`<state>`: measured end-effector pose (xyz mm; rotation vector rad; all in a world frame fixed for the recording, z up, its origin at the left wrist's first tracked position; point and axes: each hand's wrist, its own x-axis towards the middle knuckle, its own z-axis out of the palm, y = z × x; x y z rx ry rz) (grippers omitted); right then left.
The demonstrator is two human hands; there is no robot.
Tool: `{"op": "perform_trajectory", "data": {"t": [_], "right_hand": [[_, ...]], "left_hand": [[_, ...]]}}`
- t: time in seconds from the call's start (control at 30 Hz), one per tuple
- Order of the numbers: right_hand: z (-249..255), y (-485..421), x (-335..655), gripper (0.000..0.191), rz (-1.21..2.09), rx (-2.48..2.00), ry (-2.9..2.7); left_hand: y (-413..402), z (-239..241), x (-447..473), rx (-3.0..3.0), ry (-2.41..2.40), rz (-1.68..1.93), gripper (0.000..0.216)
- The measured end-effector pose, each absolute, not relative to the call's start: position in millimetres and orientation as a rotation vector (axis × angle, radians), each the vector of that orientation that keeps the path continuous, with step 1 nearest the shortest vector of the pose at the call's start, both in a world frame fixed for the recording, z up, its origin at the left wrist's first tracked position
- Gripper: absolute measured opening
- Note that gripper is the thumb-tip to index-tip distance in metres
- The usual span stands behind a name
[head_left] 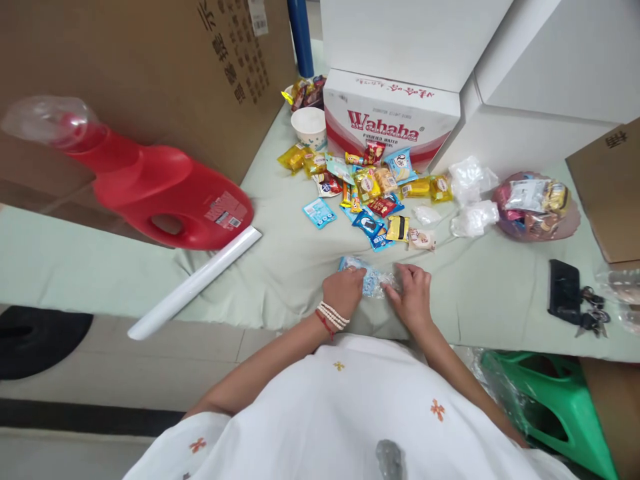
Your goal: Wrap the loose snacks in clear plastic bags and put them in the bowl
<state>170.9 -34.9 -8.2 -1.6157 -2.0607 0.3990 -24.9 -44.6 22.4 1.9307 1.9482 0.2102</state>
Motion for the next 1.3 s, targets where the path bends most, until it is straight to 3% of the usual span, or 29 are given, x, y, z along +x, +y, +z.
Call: {"op": "perform_trajectory", "data": {"t": [0.17,0.33,0.4,0.6,0.77,0.9,1.13,1.3], "right_hand": [[-1.9,-32.3,173.8,0.018,0.508,-1.633,-2.126],[11.0,-5.4,175.5,0.019,1.014,-1.715,-1.824],[12.3,6.3,166.0,0.019,1.070,-1.694,-1.730],[11.6,9.2,108.6,0.017,0.895,-1.422,-2.204],[13.8,-19.7,93.4,0.026,0.647,-1.199,-2.494],[12.4,-38.2,90.0,0.059,0.485,-1.272,-2.607],[7.2,-48.0,87.2,0.042,0.480,-1.358,-2.458],[23.5,-2.2,192.3,0.044,0.607,-1.560,-1.954]], "left_hand": [[-44.2,10.6,-29.5,2.210,1.959,0.537,0.034],[-50.1,-4.3,-38.7,2.319,1.651,0.581,0.025],[-55.3,-6.1,-41.3,2.330,1.605,0.608,0.028],[-63.7,-4.1,-56.7,2.330,1.425,0.616,0.036],[-64.7,-2.2,-86.5,1.888,1.500,0.910,0.037],[-61.4,6.3,-84.6,1.602,2.001,0.857,0.027],[-57.3,40.4,-72.3,1.298,1.483,0.963,0.036],[-69.4,53.8,-102.0,1.010,1.492,0.979,0.055]]}}
